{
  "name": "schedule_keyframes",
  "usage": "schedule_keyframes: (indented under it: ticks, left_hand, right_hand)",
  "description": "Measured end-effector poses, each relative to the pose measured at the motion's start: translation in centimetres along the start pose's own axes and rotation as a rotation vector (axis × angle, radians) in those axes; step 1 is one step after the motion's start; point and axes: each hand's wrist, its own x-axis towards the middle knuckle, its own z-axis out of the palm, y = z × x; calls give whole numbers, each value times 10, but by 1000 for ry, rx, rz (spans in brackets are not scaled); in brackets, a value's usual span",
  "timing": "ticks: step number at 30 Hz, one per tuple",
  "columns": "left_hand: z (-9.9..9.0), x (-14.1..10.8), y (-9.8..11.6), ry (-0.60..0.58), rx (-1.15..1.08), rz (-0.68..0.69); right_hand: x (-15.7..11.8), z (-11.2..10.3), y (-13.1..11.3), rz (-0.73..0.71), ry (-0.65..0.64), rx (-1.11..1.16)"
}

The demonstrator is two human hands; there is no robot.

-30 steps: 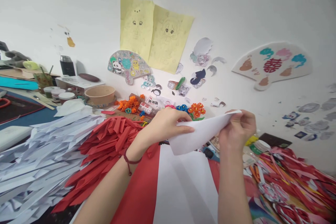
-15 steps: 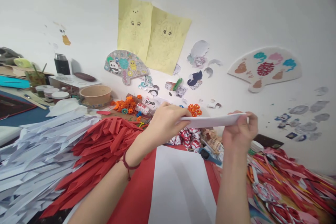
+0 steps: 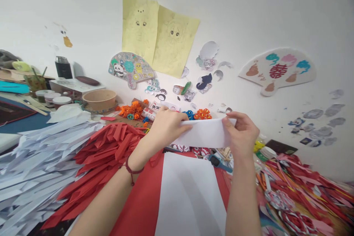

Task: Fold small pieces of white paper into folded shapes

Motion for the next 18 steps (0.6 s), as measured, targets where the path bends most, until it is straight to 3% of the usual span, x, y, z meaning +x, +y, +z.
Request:
schedule_keyframes:
  ticks: [6,13,18]
  left_hand:
    - [8,-1,10,-1,-115,19]
    - [8,1,6,-50,-390,-8]
    - [9,1,4,50,-231,-22]
  right_hand:
    - [-7,12,-20,-64,-104,-38]
    - [-10,19,-27,-77,-110,-82]
    - [-11,17,-38,-79,-232,-280]
